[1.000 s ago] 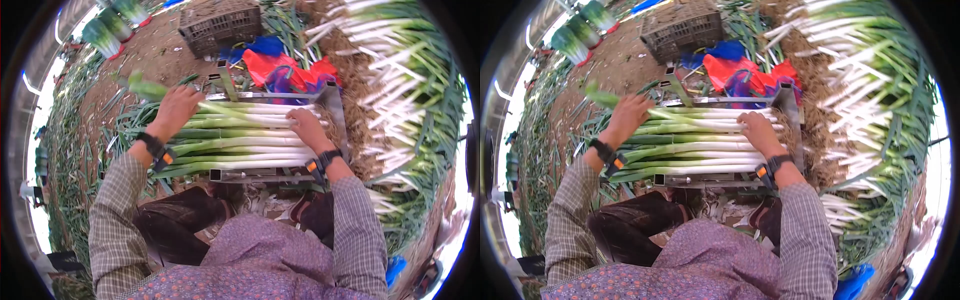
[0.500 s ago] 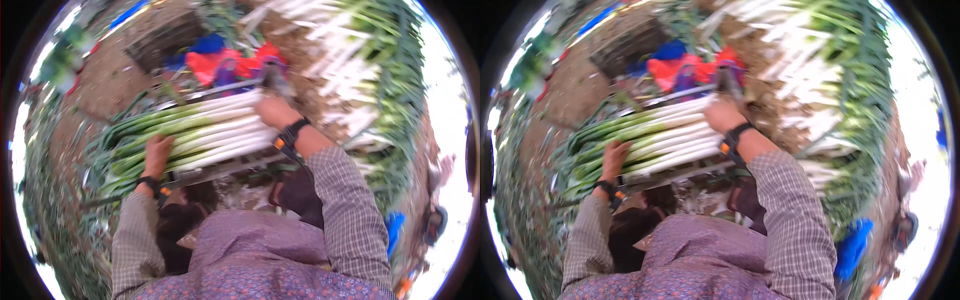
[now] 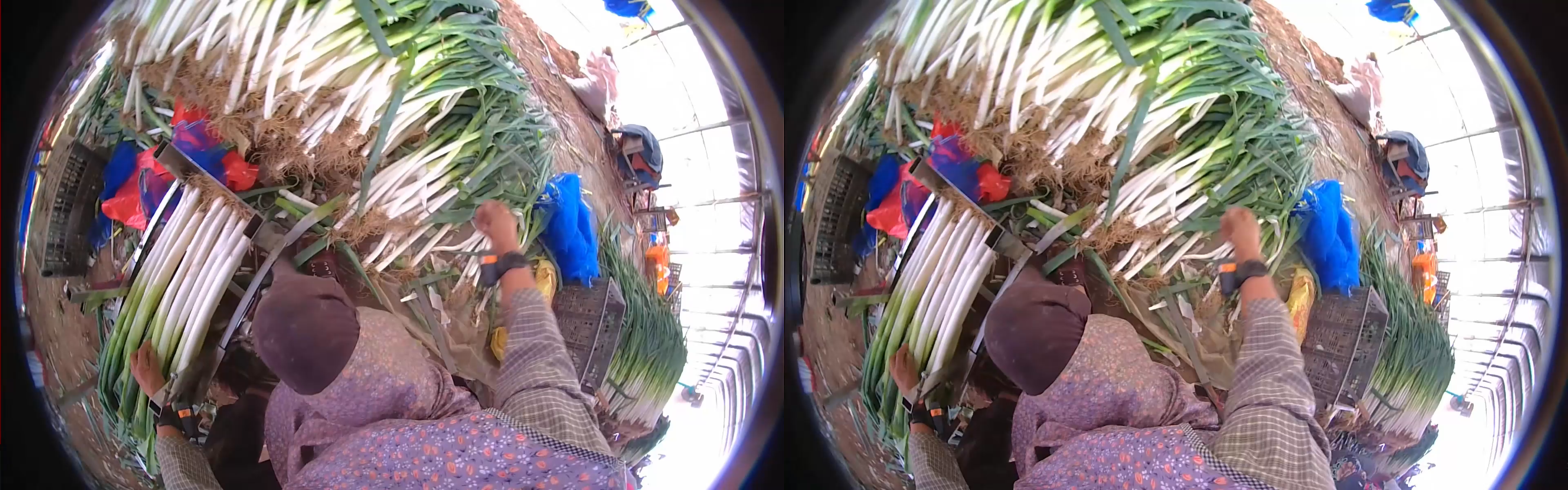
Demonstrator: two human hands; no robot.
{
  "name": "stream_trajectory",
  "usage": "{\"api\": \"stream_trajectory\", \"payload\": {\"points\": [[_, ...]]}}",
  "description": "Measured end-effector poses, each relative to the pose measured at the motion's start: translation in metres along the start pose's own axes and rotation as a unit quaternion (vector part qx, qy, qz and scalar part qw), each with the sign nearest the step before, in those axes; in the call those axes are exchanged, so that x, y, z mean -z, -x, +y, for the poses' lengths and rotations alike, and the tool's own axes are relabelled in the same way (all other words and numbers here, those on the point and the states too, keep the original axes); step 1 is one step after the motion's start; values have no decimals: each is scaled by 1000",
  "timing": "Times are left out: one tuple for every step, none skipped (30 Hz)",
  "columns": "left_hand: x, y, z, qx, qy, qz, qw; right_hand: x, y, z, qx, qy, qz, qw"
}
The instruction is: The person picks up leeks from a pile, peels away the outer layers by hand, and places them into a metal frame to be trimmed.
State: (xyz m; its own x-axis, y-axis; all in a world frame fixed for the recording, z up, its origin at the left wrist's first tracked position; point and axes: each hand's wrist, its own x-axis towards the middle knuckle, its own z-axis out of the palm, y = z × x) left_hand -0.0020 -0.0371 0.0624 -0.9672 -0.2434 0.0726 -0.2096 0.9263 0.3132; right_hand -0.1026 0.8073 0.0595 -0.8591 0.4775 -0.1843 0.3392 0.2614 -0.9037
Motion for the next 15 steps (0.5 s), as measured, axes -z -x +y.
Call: {"api": "stream_trajectory", "payload": {"points": [[1, 1, 0, 4, 7, 1, 1000, -18, 8, 35, -58, -78, -14, 995], [3, 1, -3, 16, 4, -20, 1000, -36, 16, 68, -118, -158, -18, 980], [6, 2, -2, 17, 10, -24, 1000, -54, 25, 101, -178, -232, -14, 956], [10, 2, 2, 18, 15, -29, 999, -63, 21, 134, -211, -370, -109, 898], [11, 2, 6, 19, 22, -33, 999, -91, 29, 106, -264, -207, -52, 941], [12, 3, 8, 37, 35, -40, 998, -112, 27, 94, -224, -87, -42, 970], [12, 3, 8, 43, 38, -39, 998, -127, 19, 92, -181, 34, -32, 982], [12, 3, 8, 50, 42, -38, 997, -138, 6, 89, -128, 109, -2, 986], [11, 3, 9, 56, 46, -37, 997, -146, -11, 92, -74, 184, 28, 980], [10, 5, 7, 56, 40, -38, 997, -153, -27, 92, -18, 258, 59, 964], [10, 5, 6, 54, 34, -39, 997, -159, -40, 92, -20, 233, 89, 968], [11, 5, 4, 52, 28, -41, 997, -165, -51, 91, -23, 209, 119, 970], [11, 6, 1, 61, 28, -44, 997, -170, -59, 88, -25, 185, 150, 971], [11, 6, -1, 70, 29, -48, 996, -172, -67, 85, -107, 115, 124, 980], [10, 6, -4, 77, 29, -53, 995, -170, -68, 74, -187, 43, 98, 976]]}}
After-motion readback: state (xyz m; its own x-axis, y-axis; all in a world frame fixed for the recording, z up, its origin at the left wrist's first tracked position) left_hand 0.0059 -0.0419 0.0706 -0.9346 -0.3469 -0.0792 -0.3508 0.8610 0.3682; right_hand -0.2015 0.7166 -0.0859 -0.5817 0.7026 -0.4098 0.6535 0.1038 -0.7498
